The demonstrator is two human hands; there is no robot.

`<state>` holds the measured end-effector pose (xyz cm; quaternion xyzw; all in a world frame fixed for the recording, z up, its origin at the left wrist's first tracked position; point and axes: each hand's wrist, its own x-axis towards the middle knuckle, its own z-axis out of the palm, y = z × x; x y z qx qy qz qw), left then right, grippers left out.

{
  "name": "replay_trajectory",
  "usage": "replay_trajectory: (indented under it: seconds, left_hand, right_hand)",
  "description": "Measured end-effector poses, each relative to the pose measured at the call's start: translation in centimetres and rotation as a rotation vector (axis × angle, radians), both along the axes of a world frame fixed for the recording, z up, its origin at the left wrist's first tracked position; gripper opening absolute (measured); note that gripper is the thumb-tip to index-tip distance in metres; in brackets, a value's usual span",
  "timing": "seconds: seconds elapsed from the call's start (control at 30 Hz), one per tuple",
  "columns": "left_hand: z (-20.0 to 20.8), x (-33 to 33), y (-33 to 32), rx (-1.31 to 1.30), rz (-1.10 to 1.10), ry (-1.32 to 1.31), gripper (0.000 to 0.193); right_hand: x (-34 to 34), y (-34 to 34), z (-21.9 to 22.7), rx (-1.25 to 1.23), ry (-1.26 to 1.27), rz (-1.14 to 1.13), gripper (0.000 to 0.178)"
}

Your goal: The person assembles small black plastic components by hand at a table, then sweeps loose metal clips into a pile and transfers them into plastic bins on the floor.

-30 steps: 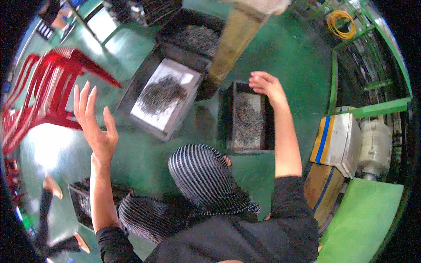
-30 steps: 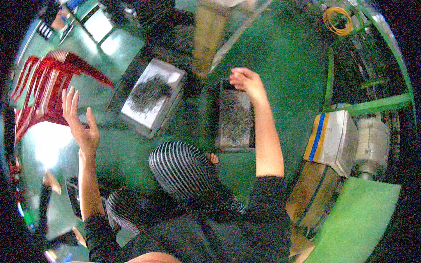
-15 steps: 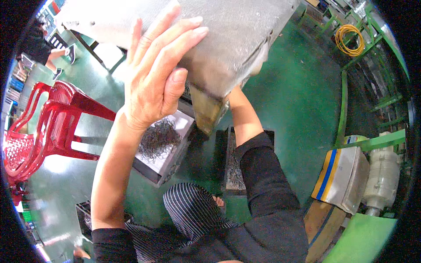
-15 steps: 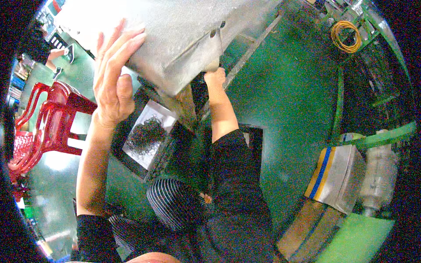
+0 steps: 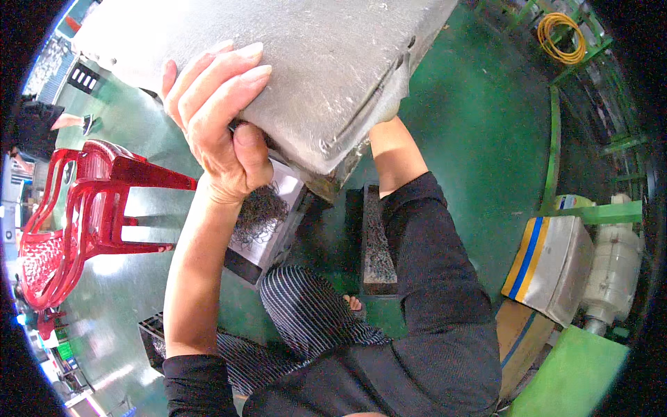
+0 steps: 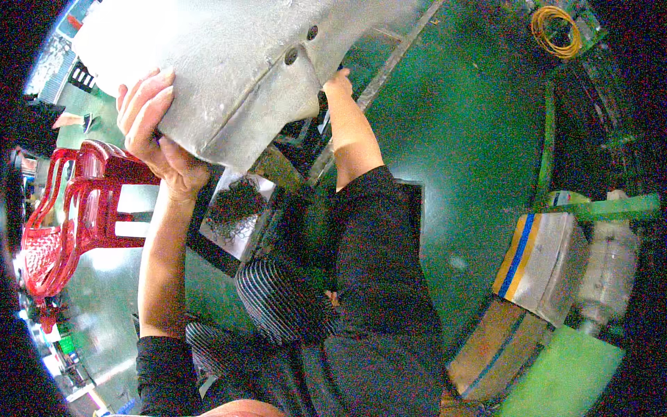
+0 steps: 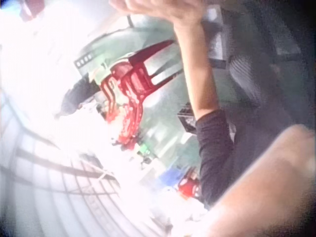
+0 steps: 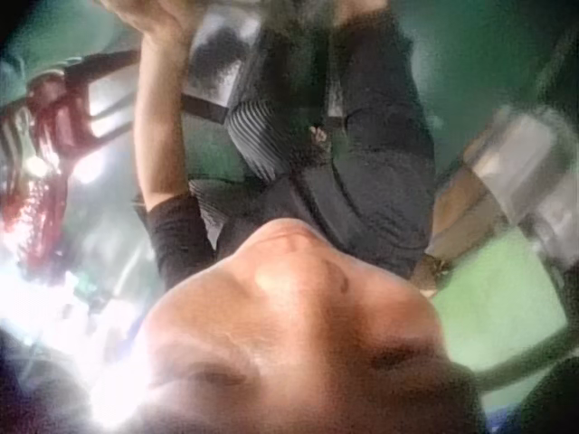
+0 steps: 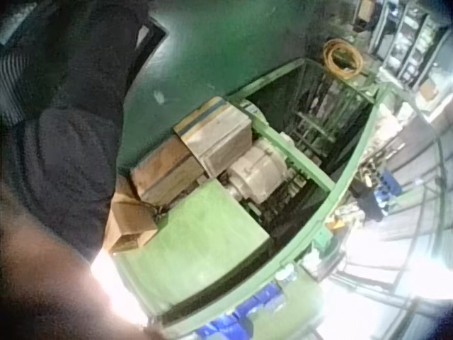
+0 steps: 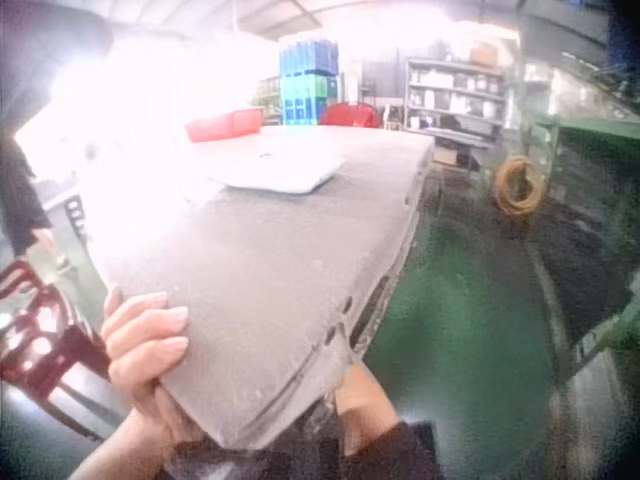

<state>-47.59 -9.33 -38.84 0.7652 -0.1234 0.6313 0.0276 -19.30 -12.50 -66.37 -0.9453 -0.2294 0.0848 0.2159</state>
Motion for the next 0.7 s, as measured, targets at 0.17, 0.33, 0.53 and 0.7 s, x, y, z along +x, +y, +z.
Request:
replay_trajectory:
  seconds: [0.17, 0.33, 0.53, 0.7]
  left_hand:
    - [0.7, 0.5, -1.1, 0.003, -0.005, 0.048, 0.028]
    - [0.8, -1.1, -0.9, -0.008, 0.052, 0.067, 0.025]
    - [1.7, -2.0, -1.8, -0.025, 0.082, 0.19, 0.029]
    - [3.2, -4.9, -2.4, -0.122, -0.024, 0.241, 0.026]
  right_hand:
    - [2.1, -2.2, 4.9, 0.126, 0.074, 0.061, 0.038]
    - [-0.2, -10.0, 10.6, 0.099, 0.163, -0.007, 0.038]
    - [-7.8, -27.6, 10.9, 0.623, 0.781, -0.391, 0.029]
    - [-17.3, -35.0, 9.3, 0.753, 1.038, -0.611, 0.022]
